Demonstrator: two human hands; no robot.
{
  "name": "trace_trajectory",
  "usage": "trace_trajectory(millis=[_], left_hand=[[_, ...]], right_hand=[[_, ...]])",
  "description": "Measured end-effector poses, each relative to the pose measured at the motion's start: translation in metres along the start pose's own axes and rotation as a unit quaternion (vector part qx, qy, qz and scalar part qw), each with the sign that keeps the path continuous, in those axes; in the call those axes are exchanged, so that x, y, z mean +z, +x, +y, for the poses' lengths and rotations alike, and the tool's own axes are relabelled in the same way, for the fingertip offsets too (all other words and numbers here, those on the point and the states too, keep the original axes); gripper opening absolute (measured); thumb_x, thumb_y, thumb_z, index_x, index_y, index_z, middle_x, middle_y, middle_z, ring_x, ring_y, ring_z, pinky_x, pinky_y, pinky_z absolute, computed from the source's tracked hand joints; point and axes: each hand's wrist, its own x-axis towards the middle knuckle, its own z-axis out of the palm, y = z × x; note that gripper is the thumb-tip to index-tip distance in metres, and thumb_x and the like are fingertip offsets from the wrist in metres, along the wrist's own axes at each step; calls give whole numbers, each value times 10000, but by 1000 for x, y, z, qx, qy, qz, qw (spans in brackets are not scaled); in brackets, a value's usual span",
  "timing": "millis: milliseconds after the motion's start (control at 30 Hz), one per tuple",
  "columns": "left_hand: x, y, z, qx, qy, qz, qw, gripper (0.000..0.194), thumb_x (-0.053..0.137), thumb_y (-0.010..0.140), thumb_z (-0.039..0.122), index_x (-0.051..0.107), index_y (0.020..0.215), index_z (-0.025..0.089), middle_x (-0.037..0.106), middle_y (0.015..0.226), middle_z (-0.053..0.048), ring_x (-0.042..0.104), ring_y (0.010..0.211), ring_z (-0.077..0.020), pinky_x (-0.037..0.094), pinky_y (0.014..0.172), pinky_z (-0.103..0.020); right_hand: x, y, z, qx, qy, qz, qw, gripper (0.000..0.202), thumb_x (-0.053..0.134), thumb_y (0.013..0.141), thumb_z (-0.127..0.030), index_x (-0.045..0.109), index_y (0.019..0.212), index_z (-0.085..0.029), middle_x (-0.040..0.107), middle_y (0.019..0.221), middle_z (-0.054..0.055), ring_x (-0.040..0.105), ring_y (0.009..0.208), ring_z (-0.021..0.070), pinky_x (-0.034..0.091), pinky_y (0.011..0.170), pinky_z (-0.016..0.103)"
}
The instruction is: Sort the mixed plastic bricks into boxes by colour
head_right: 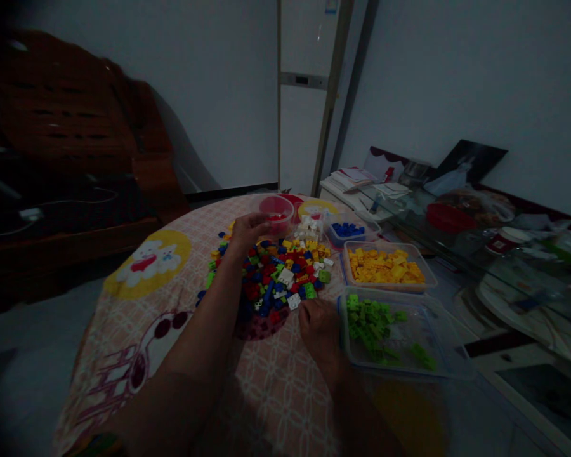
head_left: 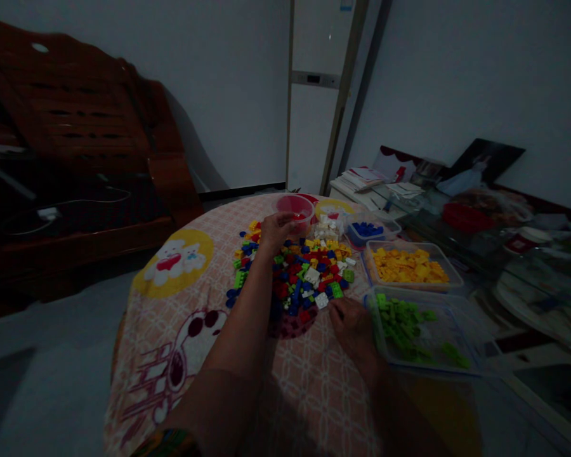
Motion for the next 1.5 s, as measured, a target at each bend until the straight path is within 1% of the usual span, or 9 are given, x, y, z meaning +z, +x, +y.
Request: trace_trajectory(millis=[167,300,433,567,733,867,1033,1300,1500], left_hand=[[13,-14,12,-13,92,-131,987,221,651,734,190,773,912,141,725,682,-26,665,603,-166,558,636,-288],[33,-27,26,49,253,-197,946,195,687,720,154,787,887,148,755,776,-49,687,721,-183,542,737,-287],[43,-36,31,59,323,-228,917,144,695,717,130,784,829,146,759,801,-59,687,763,-178,525,765,-273],[38,-33,24,30,283,-191,939,87,686,698,123,753,751,140,721,692,-32,658,679,-154,520,705,-262],[25,-23,15,-65,39,-98,992,96,672,700,214,689,741,129,634,554,13,582,498,-118,511,554,-244],[16,-18,11,-77,-117,41,989,206,700,652,238,687,824,125,697,670,-13,651,588,-143,575,652,-297],[8,-14,0,-90,-153,150,973,292,692,637,220,698,906,105,712,683,-21,680,632,-153,596,742,-326],[7,-9,-3,-58,-152,84,983,475,628,696,189,651,1161,94,749,1000,-120,726,880,-208,587,858,-385],[-38,-9,14,-60,-92,53,993,335,710,651,243,728,951,96,738,773,-69,697,686,-175,593,755,-355]], right_hand=[[1,1,2,-9,-13,-8,1000,236,508,917,-203,704,787,-188,700,801,65,615,782,186,375,743,280],[1,1,2,-9,-18,-6,1000,245,493,914,-198,703,789,-186,701,808,69,614,788,192,375,744,286],[1,0,1,-5,-9,0,1000,263,479,923,-203,701,783,-190,698,810,67,610,790,186,376,756,284],[1,0,1,-6,-6,-4,1000,254,487,921,-206,703,789,-187,695,811,65,611,796,183,377,762,280],[0,0,1,-7,-5,-9,1000,251,489,926,-207,703,796,-183,697,819,67,612,809,186,382,773,280],[0,0,1,-7,-3,-9,1000,260,479,933,-216,700,798,-191,700,824,64,605,811,186,380,771,281],[-1,0,1,-6,-10,-11,1000,252,487,925,-215,697,786,-196,702,822,62,602,799,183,373,756,278],[-1,1,2,-7,-7,-19,1000,226,497,913,-203,700,814,-189,705,830,65,611,808,181,377,767,273],[1,1,4,-14,-14,-10,1000,223,494,898,-204,696,806,-192,696,818,64,603,798,185,376,754,280]])
